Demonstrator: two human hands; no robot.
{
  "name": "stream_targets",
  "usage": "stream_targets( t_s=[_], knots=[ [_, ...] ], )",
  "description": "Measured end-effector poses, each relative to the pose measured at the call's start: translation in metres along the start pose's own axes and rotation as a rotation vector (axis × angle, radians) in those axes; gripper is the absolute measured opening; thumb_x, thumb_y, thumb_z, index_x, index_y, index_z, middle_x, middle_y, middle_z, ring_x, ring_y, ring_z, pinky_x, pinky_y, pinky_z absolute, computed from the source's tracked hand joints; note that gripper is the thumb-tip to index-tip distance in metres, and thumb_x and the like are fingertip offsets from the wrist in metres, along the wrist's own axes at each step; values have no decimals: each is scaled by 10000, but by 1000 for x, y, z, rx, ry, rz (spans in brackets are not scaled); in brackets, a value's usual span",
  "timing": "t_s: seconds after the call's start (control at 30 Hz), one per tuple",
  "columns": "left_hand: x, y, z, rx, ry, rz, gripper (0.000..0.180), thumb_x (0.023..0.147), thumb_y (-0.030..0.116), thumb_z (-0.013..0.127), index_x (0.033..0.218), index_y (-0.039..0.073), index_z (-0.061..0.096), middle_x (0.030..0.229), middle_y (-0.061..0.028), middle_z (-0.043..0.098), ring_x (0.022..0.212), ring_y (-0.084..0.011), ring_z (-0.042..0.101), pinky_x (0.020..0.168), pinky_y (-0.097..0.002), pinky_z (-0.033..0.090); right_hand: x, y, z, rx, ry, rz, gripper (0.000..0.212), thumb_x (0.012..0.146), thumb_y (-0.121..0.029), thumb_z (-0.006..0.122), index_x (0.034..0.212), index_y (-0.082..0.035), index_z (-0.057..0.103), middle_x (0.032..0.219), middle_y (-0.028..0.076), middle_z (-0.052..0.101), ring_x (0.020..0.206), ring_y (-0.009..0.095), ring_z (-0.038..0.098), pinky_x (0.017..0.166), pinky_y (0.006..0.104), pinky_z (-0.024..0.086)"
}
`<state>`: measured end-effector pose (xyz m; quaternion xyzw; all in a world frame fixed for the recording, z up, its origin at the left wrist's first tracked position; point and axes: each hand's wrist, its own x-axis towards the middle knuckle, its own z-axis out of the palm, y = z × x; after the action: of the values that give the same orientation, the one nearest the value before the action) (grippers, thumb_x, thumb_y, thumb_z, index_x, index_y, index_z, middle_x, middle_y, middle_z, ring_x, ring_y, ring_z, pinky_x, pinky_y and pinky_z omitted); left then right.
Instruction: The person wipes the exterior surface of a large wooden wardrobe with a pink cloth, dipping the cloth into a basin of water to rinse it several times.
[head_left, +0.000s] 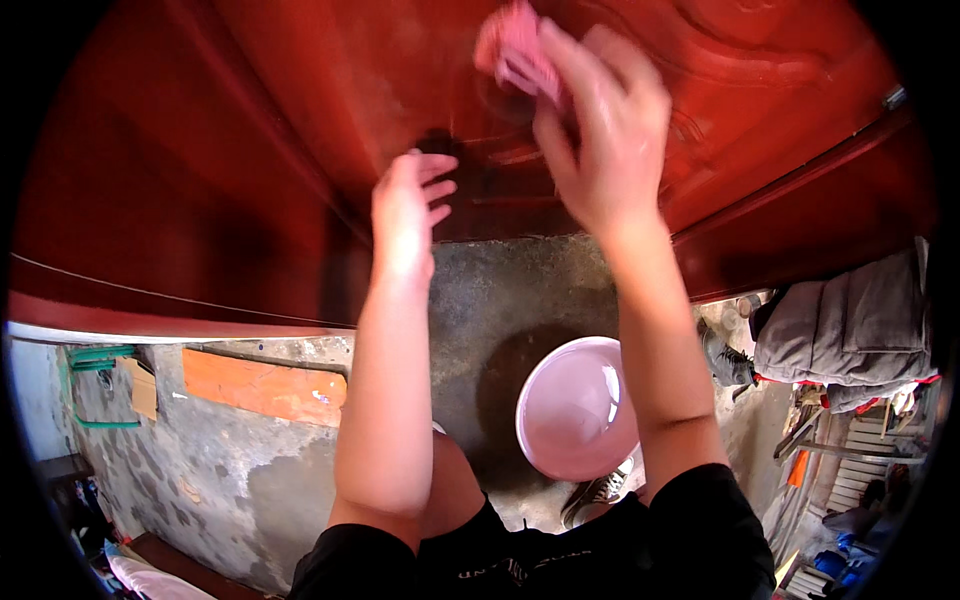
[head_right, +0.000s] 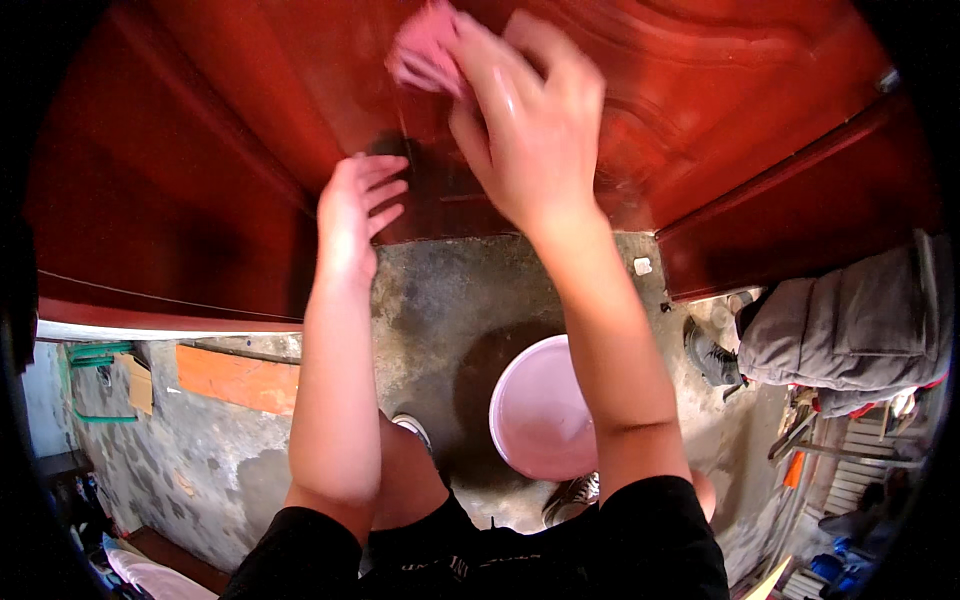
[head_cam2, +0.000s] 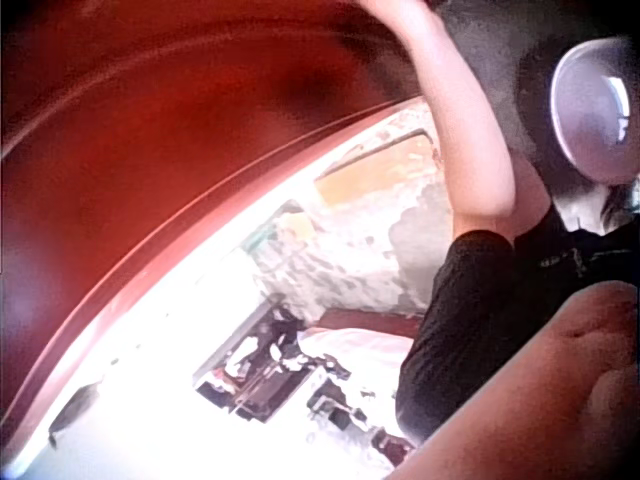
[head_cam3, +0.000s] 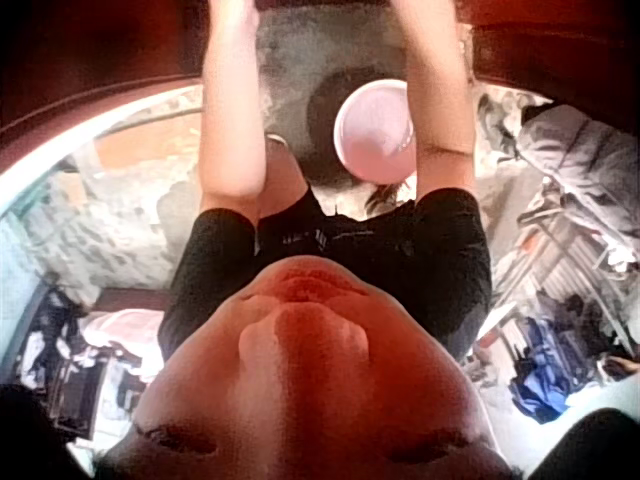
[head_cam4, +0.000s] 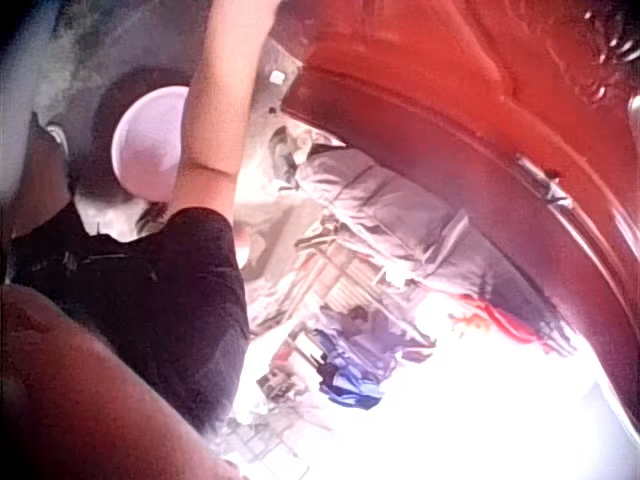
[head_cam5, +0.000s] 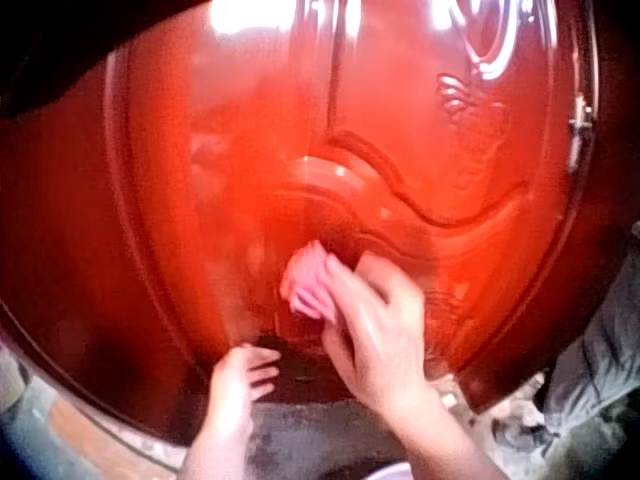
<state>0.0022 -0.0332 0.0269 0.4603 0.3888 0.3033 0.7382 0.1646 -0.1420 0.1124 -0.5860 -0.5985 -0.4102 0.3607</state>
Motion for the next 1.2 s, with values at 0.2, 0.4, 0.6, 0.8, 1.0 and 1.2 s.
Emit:
stream_targets(
  t_s=[0.2, 0.4, 0.6, 0.8, 1.0, 1.2],
  knots=[
    [8, 14, -26, -228, 220, 14, 282, 945, 339, 559, 1025, 90, 665, 1172, -77, 695, 1012, -221, 619, 917, -393, 488, 72, 10, 62, 35, 266, -235, 505, 722, -58, 739, 1221, -124, 702, 1134, 66, 638, 1048, 287, 594, 907, 413, 461],
    [15, 14, -42, -286, 249, 42, 258, 932, 316, 587, 1042, 93, 656, 1170, -61, 684, 977, -200, 619, 862, -373, 493, -67, -5, 141, 98, -298, -396, 324, 820, -211, 680, 1144, -196, 686, 1137, -43, 633, 1072, 195, 603, 847, 363, 479],
    [15, 12, -75, 455, 116, 3, 320, 954, 348, 523, 1070, 95, 679, 1125, -53, 705, 984, -176, 614, 865, -340, 469, -43, -19, 126, 23, -233, -513, 337, 813, -254, 648, 1143, -259, 719, 1101, -76, 630, 1029, 151, 598, 830, 360, 463],
    [22, -19, -79, 1223, 13, -264, 454, 947, 396, 521, 1131, 12, 679, 1243, -238, 672, 1207, -414, 614, 1007, -460, 472, 43, -14, 120, 83, 131, -383, 433, 762, -203, 698, 1193, -184, 724, 1167, -3, 646, 1071, 230, 589, 880, 394, 462],
    [23, -18, -87, 1274, -14, -215, 471, 962, 435, 538, 1103, 10, 681, 1173, -232, 691, 1136, -413, 645, 953, -467, 502, -113, -44, 189, -32, -253, -448, 394, 897, -302, 563, 1278, -252, 647, 1259, -88, 603, 1144, 112, 543, 902, 343, 409],
    [23, -31, -96, 1322, -68, -237, 496, 962, 448, 518, 1039, -12, 688, 1104, -257, 691, 1063, -441, 660, 912, -475, 516, -281, -64, 261, 113, -585, -605, 336, 913, -255, 531, 1223, -177, 634, 1241, -34, 588, 1203, 166, 531, 967, 320, 450]
  ],
)
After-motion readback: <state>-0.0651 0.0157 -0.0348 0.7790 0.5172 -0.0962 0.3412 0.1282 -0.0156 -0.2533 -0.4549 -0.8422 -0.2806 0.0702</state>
